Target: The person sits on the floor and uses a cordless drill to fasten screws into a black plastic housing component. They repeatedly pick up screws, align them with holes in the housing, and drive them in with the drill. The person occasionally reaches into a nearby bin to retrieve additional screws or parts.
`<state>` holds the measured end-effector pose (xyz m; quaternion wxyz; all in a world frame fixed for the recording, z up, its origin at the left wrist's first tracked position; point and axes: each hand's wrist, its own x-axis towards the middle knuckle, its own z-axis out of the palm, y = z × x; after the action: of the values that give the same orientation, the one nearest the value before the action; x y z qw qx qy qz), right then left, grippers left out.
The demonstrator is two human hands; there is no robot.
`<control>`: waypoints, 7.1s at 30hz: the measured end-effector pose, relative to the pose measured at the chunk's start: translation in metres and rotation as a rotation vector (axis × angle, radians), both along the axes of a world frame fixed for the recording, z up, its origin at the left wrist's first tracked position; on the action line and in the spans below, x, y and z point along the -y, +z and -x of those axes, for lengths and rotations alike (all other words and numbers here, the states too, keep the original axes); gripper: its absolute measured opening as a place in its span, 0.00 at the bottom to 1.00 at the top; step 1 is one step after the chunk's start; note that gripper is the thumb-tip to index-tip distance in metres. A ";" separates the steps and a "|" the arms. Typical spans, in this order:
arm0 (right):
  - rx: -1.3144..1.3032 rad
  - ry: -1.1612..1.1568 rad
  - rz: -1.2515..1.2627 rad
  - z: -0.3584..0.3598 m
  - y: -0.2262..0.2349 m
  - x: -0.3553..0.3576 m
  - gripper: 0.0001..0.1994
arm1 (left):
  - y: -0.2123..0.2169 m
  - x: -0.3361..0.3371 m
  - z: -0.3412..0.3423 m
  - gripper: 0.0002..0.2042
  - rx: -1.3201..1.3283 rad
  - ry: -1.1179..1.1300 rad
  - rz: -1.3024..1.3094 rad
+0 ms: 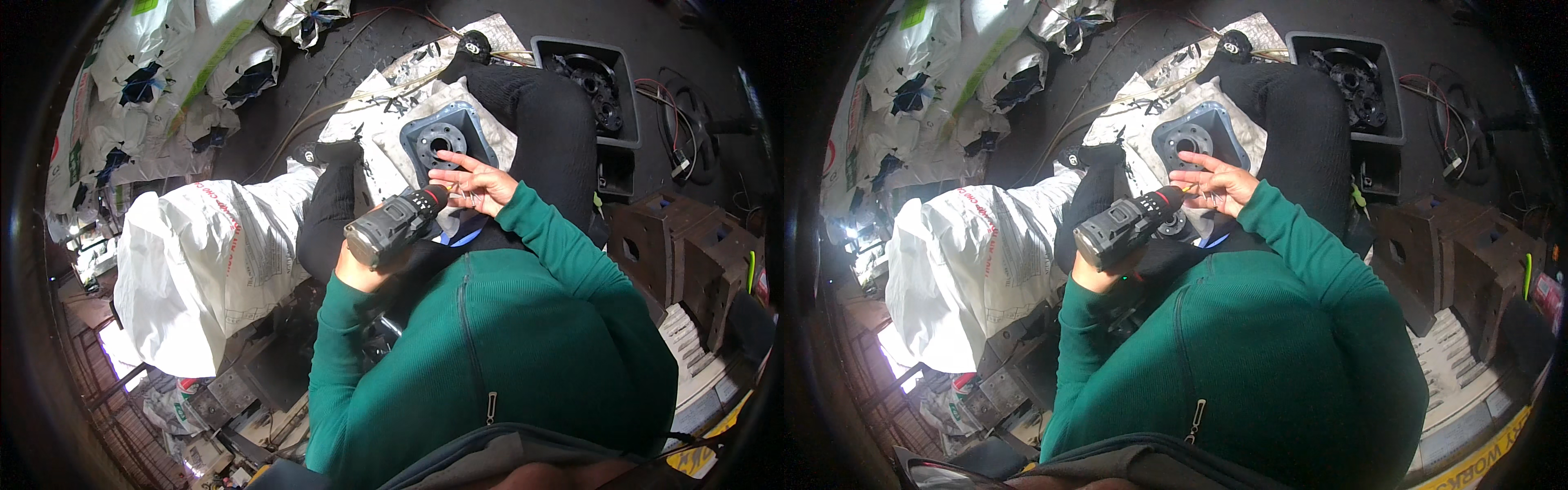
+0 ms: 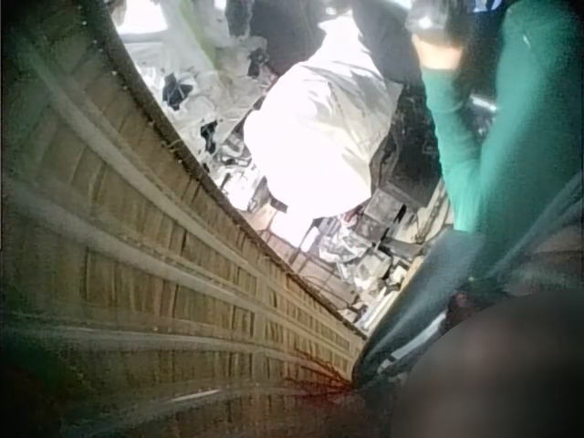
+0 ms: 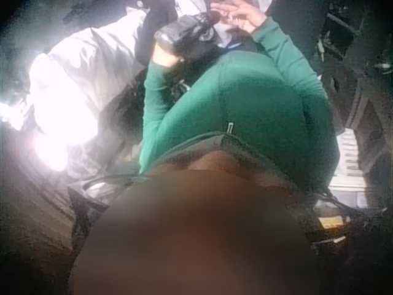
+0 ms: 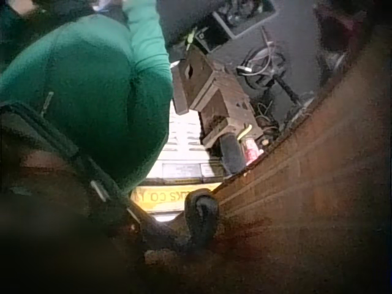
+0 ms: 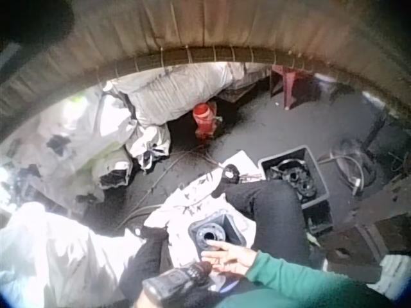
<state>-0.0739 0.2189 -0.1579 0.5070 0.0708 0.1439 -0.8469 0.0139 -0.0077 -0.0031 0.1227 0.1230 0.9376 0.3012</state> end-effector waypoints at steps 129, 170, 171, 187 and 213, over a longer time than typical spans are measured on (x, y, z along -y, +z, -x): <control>0.321 -0.131 0.006 -0.024 -0.013 0.004 0.08 | 0.011 -0.013 -0.011 0.21 -0.168 -0.028 0.039; -0.193 -0.192 -0.856 -0.006 -0.095 0.048 0.08 | -0.025 -0.042 0.115 0.31 0.418 0.106 0.172; -0.201 -0.181 -0.879 -0.006 -0.095 0.049 0.08 | -0.027 -0.041 0.115 0.31 0.402 0.077 0.188; -0.462 -0.190 -1.016 -0.002 -0.117 0.052 0.11 | -0.025 -0.031 0.082 0.25 0.253 0.172 0.123; -0.068 0.024 -0.248 -0.015 -0.002 -0.008 0.19 | -0.001 -0.005 -0.018 0.20 -0.043 0.020 -0.072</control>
<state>-0.0585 0.2272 -0.1604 0.4994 0.1024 0.2652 -0.8184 0.0323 -0.0026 -0.0041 0.0952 0.1245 0.9297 0.3332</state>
